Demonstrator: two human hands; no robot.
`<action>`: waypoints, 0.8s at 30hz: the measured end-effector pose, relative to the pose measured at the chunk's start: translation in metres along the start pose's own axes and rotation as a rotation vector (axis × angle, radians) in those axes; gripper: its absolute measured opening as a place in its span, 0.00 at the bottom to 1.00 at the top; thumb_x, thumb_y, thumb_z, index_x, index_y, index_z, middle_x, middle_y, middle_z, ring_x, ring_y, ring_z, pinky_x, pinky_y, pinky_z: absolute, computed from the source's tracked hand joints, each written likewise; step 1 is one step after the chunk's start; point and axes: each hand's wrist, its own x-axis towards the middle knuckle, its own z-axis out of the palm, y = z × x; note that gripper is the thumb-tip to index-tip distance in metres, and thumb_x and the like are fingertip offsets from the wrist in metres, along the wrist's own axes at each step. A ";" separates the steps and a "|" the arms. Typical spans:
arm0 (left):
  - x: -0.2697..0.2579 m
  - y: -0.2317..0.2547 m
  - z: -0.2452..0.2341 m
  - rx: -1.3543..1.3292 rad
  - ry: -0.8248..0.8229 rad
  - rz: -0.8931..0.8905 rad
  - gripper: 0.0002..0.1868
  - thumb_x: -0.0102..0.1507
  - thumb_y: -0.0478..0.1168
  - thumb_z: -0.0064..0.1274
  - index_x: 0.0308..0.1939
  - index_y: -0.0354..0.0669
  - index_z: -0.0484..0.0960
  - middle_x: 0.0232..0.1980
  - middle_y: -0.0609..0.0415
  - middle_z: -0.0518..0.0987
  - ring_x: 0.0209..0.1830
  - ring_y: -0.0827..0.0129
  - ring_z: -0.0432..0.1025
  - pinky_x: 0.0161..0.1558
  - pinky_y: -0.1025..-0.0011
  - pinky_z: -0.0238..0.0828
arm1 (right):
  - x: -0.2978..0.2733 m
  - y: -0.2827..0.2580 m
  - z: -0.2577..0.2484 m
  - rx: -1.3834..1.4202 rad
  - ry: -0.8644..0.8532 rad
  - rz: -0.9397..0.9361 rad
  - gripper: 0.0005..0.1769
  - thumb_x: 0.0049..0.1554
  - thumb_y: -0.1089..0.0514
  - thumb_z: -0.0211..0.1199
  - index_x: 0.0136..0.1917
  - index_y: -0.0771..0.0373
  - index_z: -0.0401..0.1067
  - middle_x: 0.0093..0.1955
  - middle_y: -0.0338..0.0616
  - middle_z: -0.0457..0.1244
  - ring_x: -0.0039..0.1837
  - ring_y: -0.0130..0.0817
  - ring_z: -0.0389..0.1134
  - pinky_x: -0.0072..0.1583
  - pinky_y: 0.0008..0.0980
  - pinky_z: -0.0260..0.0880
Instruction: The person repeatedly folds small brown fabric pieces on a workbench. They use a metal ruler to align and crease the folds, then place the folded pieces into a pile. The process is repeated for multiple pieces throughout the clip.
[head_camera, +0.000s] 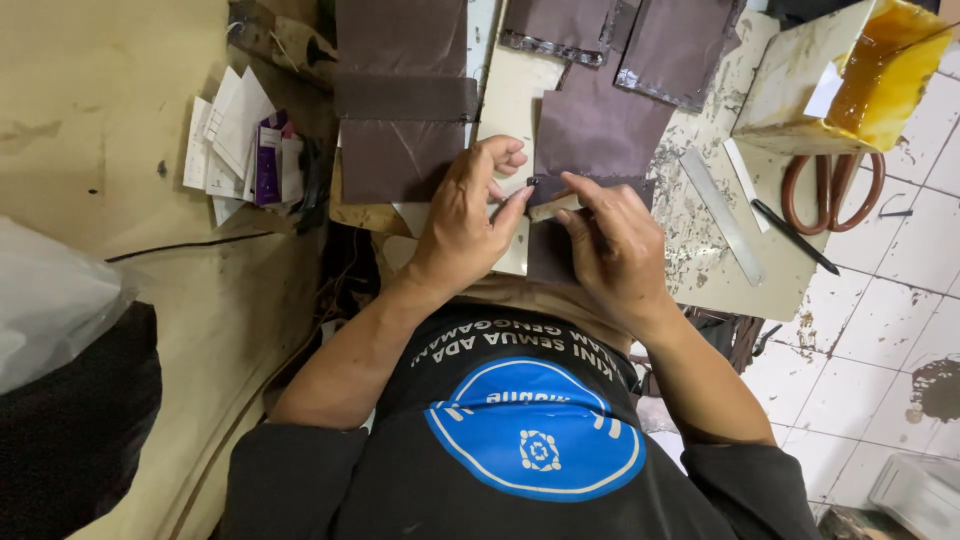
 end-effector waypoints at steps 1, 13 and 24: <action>0.000 -0.001 0.000 -0.001 -0.001 0.000 0.21 0.63 0.28 0.61 0.58 0.34 0.70 0.48 0.40 0.79 0.47 0.50 0.78 0.40 0.66 0.81 | 0.000 0.000 0.001 -0.001 0.000 0.001 0.20 0.59 0.73 0.66 0.66 0.76 0.73 0.49 0.56 0.72 0.45 0.55 0.70 0.47 0.46 0.70; -0.005 -0.005 0.002 -0.009 -0.017 -0.014 0.22 0.64 0.28 0.60 0.59 0.34 0.69 0.49 0.41 0.79 0.48 0.52 0.78 0.40 0.68 0.81 | -0.019 -0.010 -0.088 0.184 -0.094 0.274 0.21 0.64 0.73 0.58 0.70 0.73 0.70 0.54 0.55 0.69 0.49 0.43 0.69 0.53 0.38 0.69; -0.001 0.017 0.002 0.104 0.023 -0.059 0.20 0.65 0.28 0.58 0.59 0.34 0.71 0.53 0.43 0.82 0.51 0.62 0.79 0.47 0.72 0.78 | -0.105 0.074 -0.174 0.007 0.569 0.319 0.11 0.70 0.84 0.57 0.58 0.75 0.63 0.57 0.63 0.61 0.54 0.49 0.71 0.55 0.33 0.78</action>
